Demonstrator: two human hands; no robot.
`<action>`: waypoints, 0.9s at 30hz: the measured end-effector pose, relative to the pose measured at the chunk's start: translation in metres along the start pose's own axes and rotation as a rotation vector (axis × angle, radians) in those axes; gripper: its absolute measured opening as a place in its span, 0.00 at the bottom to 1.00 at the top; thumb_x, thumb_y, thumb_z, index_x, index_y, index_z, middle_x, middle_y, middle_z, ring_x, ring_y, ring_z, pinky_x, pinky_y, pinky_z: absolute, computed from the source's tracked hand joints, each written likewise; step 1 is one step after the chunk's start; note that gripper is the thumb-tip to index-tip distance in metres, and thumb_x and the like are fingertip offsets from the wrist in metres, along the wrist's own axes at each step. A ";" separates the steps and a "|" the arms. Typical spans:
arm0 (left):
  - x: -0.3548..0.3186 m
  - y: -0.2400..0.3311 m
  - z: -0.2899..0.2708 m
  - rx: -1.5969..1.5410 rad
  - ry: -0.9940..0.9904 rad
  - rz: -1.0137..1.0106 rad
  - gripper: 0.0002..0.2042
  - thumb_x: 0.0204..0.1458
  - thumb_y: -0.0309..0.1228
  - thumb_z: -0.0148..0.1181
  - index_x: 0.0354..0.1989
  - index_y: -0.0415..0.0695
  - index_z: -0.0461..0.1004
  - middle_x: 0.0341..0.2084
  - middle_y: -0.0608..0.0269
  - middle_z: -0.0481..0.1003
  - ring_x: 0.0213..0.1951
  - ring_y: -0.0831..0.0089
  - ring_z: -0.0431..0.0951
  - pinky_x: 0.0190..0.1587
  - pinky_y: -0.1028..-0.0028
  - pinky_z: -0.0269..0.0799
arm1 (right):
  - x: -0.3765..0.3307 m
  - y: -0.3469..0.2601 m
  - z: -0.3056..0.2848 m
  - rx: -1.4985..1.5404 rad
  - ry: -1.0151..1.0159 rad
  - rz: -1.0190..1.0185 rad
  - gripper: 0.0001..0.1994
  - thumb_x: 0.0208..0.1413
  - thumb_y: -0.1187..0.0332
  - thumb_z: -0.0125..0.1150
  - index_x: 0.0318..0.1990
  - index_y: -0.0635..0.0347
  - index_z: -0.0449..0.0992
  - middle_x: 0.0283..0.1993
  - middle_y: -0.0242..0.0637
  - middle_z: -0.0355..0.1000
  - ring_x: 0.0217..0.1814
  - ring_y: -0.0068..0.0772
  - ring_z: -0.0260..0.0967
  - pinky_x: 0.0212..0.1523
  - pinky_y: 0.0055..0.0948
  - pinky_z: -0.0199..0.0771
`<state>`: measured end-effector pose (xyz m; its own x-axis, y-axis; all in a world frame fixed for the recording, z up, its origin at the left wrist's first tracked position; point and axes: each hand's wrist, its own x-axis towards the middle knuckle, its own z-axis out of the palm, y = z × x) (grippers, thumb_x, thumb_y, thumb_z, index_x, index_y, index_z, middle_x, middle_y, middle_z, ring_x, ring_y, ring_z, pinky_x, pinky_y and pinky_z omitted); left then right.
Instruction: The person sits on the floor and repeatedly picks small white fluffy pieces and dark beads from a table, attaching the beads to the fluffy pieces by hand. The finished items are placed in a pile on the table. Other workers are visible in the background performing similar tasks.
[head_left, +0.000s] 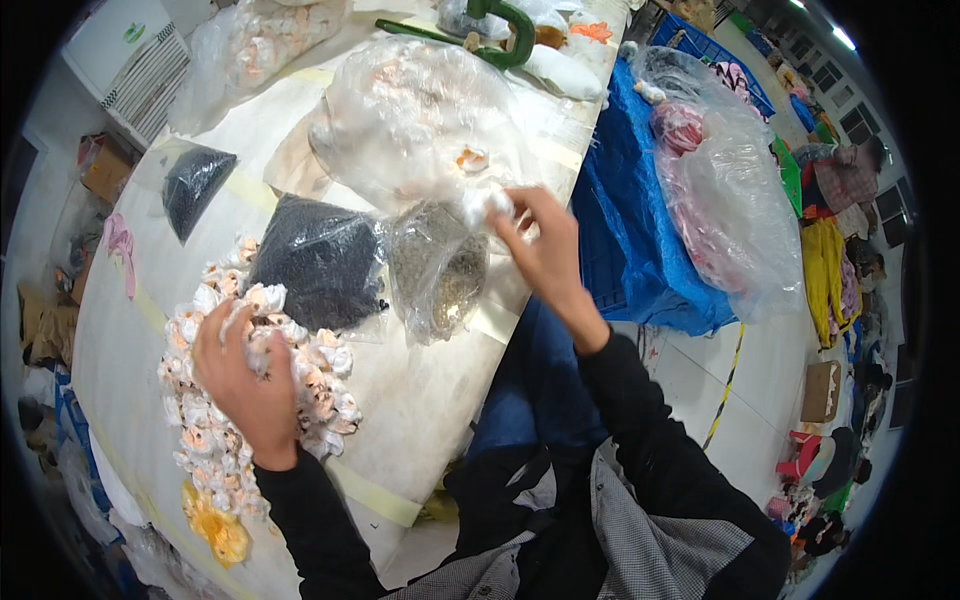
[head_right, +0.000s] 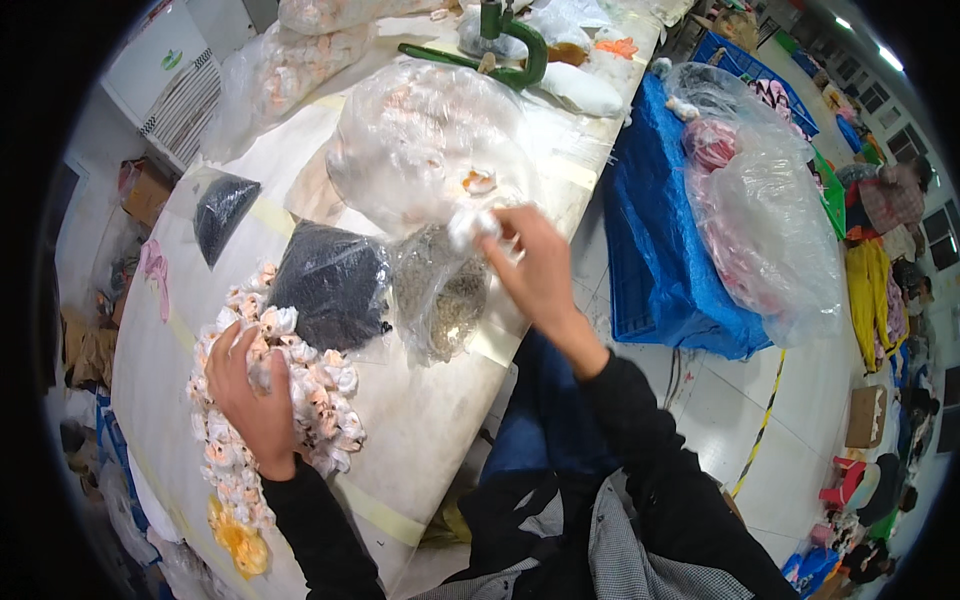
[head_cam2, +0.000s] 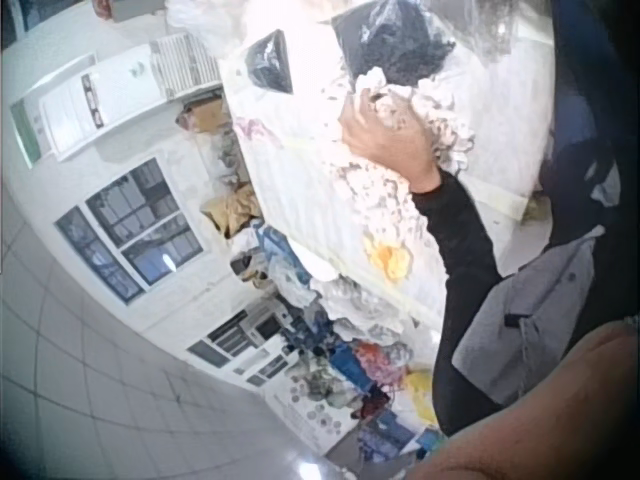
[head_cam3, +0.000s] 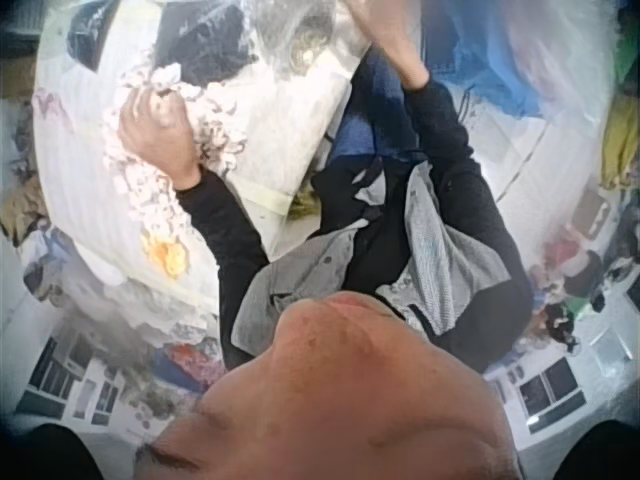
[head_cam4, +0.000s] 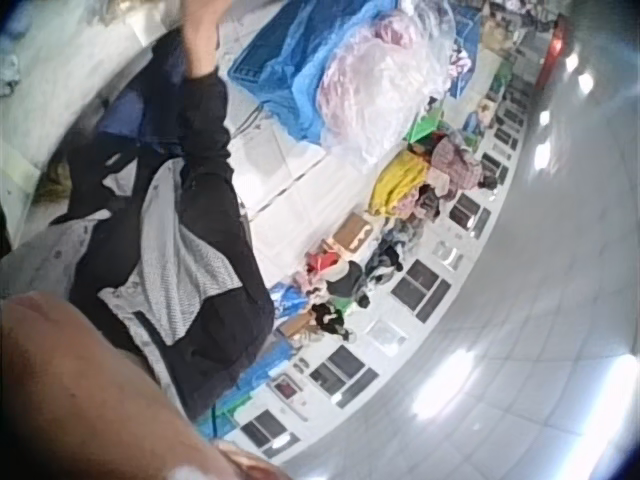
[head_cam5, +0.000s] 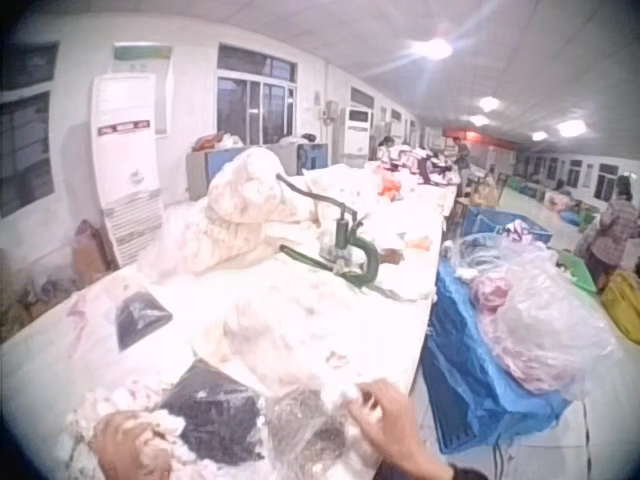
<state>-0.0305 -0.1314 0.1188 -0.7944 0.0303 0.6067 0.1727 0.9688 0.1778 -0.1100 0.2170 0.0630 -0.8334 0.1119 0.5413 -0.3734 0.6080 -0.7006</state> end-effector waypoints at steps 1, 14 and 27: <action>-0.003 0.016 0.000 -0.241 -0.046 0.088 0.20 0.50 0.25 0.67 0.54 0.42 0.78 0.57 0.49 0.76 0.55 0.51 0.77 0.58 0.56 0.71 | -0.019 -0.022 0.001 0.158 -0.124 0.121 0.14 0.57 0.69 0.71 0.49 0.62 0.81 0.36 0.33 0.76 0.35 0.23 0.72 0.35 0.25 0.73; -0.075 0.109 0.067 -1.485 -0.761 -0.428 0.28 0.58 0.22 0.67 0.68 0.41 0.66 0.49 0.60 0.75 0.26 0.91 0.66 0.33 0.86 0.64 | -0.109 -0.060 0.022 0.517 -0.097 0.516 0.07 0.69 0.70 0.61 0.44 0.65 0.79 0.21 0.25 0.68 0.25 0.09 0.58 0.25 0.20 0.58; -0.071 0.093 0.064 -1.726 -0.724 -0.696 0.18 0.63 0.23 0.62 0.61 0.37 0.70 0.50 0.59 0.79 0.28 0.91 0.70 0.30 0.87 0.61 | -0.117 -0.060 0.015 0.632 -0.265 0.422 0.08 0.63 0.69 0.67 0.44 0.63 0.81 0.35 0.34 0.75 0.32 0.23 0.68 0.36 0.24 0.70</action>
<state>0.0046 -0.0273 0.0424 -0.9288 0.3273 -0.1739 -0.2894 -0.3473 0.8920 0.0041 0.1557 0.0348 -0.9950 -0.0052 0.0997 -0.0996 -0.0127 -0.9949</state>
